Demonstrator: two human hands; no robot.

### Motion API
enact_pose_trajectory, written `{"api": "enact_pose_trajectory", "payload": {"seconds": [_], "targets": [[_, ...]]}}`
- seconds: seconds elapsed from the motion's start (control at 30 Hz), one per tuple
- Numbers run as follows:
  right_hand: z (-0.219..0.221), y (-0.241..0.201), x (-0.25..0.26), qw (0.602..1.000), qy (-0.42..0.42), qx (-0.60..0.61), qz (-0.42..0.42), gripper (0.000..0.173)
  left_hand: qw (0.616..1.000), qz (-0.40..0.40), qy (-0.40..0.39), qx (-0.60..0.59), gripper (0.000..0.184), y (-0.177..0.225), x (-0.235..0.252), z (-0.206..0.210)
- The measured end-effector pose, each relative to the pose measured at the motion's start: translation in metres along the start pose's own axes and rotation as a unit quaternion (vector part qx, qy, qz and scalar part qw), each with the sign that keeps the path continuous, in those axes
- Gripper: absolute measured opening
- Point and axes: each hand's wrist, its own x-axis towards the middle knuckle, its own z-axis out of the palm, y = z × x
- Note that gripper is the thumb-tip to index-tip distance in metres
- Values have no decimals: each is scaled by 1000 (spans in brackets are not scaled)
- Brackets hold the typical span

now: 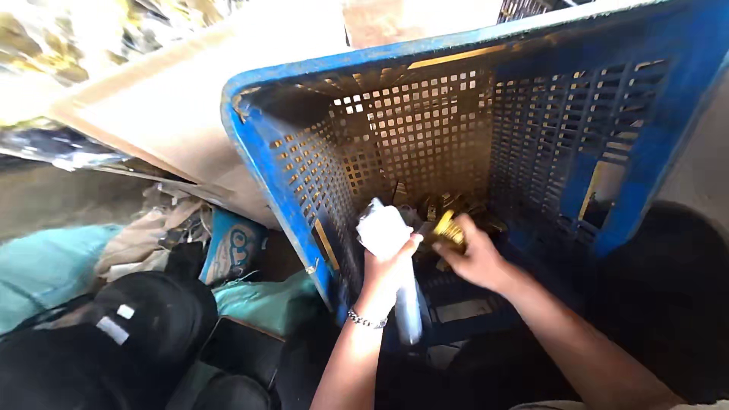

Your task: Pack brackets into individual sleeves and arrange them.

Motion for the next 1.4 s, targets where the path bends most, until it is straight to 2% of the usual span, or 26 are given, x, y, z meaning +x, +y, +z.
{"api": "enact_pose_trajectory", "payload": {"seconds": [0.03, 0.1, 0.13, 0.2, 0.27, 0.33, 0.4, 0.47, 0.53, 0.6, 0.67, 0.7, 0.73, 0.77, 0.8, 0.87, 0.9, 0.97, 1.0, 1.03, 1.1, 1.17, 1.2, 1.27, 1.33, 1.4], "targets": [[3, -8, 0, 993, -61, -104, -15, 38, 1000, 1, -3, 9, 30, 0, 0, -2], [8, -22, 8, 963, -185, -193, 37, 50, 998, 0, -17, 57, 32, -1, -2, -5], [11, -22, 14, 960, -198, -185, 68, 58, 994, 5, -31, 104, 34, -4, -5, -5], [12, -14, 27, 971, -180, -123, 96, 76, 973, 72, -50, 214, 38, -16, -5, -1], [10, -9, 30, 980, -148, 59, 116, 84, 954, 160, -23, 252, 41, -23, 4, -3], [1, -12, 22, 950, -123, 253, 133, 78, 956, 191, 35, 221, 41, -21, 14, -8], [-3, -13, 16, 942, -52, 314, 112, 58, 973, 163, 40, 160, 42, -15, 14, -9], [3, -10, 16, 951, 28, 287, 109, 49, 979, 135, -41, 149, 41, -17, -2, -1], [4, -9, 17, 964, 47, 231, 126, 47, 979, 107, -121, 123, 36, -20, -13, 8], [-15, -10, 6, 967, 50, 215, 125, 31, 991, 63, -107, 47, 37, -11, -16, 6], [-52, -2, -12, 938, 75, 338, 8, 9, 998, 25, -50, -22, 31, 6, -14, -7], [-73, 3, -17, 890, 71, 441, -90, 8, 999, 11, -25, -37, 25, 13, -12, -12], [-90, 1, -16, 824, 53, 533, -183, 22, 999, 7, -17, -41, 23, 15, -11, -14], [-101, -5, -10, 783, 44, 573, -237, 36, 999, 13, -21, -28, 28, 13, -12, -13], [-102, -11, -4, 804, 55, 548, -224, 42, 999, 24, -31, 5, 38, 5, -13, -10], [-79, -19, 3, 922, 47, 378, -72, 37, 991, 70, -46, 105, 57, -10, -12, 2], [-62, -21, 4, 955, 2, 298, -8, 34, 981, 117, -54, 142, 59, -17, -9, 7], [-37, -24, 5, 982, -63, 174, 36, 27, 960, 212, -63, 174, 59, -29, -4, 11], [-32, -22, 3, 985, -66, 154, 47, 21, 955, 231, -68, 172, 60, -30, -4, 11], [-31, -17, 1, 984, -71, 151, 59, 17, 961, 213, -83, 154, 63, -29, -7, 11], [-30, -10, -6, 976, -112, 170, 75, 17, 982, 113, -135, 68, 64, -21, -16, 9], [-23, -5, -16, 954, -135, 250, 97, 10, 983, 44, -176, -1, 48, -11, -19, 8], [-22, -2, -20, 933, -147, 308, 110, 7, 982, 46, -184, -3, 43, -11, -18, 8], [-22, 3, -24, 893, -173, 397, 119, 13, 978, 95, -178, 56, 51, -19, -13, 6], [-15, 5, -25, 899, -150, 393, 126, 12, 973, 112, -174, 102, 58, -26, -11, 6], [-11, 5, -27, 903, -124, 385, 144, 13, 976, 76, -170, 116, 51, -23, -12, 6]]}}
